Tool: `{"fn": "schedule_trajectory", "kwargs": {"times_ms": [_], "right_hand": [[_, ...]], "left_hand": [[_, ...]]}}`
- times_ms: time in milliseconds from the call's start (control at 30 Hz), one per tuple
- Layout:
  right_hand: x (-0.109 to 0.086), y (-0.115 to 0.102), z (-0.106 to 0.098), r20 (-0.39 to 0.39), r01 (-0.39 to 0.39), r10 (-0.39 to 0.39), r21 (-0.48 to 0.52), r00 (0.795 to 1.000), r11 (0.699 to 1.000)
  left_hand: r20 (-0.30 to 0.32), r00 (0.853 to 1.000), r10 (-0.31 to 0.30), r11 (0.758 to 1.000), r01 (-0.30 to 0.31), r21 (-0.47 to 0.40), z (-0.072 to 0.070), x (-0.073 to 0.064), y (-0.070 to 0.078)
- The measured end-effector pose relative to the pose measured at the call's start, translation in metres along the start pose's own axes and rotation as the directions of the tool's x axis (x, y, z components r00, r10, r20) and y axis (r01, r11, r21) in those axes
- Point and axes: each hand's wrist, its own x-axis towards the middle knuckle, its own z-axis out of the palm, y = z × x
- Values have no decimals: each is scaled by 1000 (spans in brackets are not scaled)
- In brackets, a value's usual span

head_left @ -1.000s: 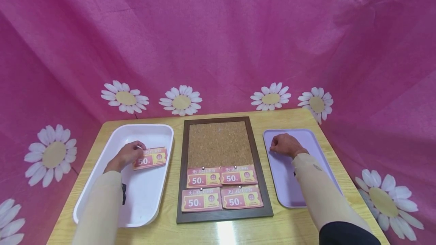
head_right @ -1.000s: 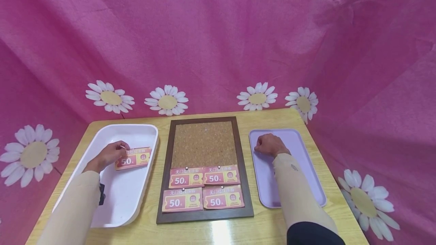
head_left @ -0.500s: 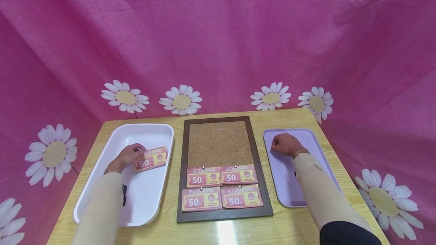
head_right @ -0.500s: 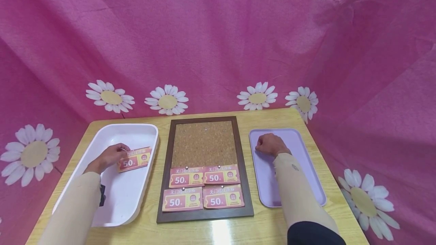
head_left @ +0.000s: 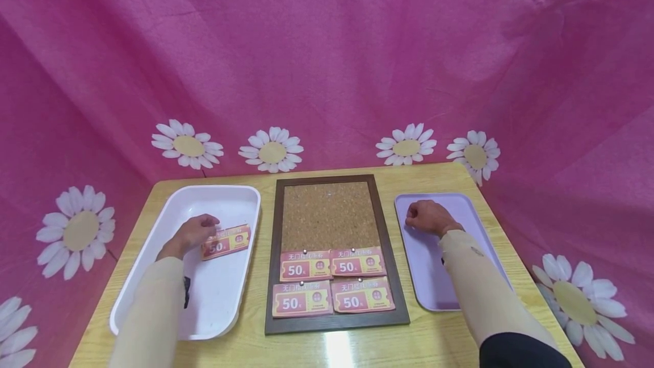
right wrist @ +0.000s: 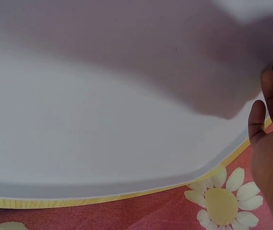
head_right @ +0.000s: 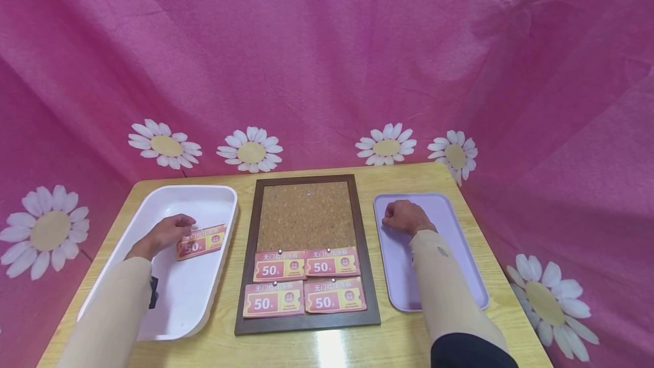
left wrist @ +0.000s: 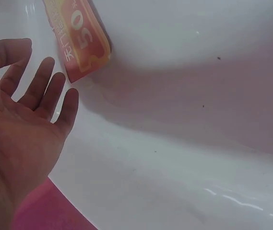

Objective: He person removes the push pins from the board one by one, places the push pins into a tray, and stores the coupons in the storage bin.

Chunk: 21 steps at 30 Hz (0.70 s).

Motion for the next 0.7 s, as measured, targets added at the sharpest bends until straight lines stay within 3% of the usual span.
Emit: {"fn": "schedule_trajectory", "kwargs": {"times_ms": [500,700], "right_hand": [[5,-7,-1,-22,48,-49,-25,999,999],[8,-16,-3,-36,55,-56,-30,998,998]], "left_hand": [[-2,999,46,998,-45,43,3,-2,12],[-18,994,106,992,-104,73,5,-3,21]]}}
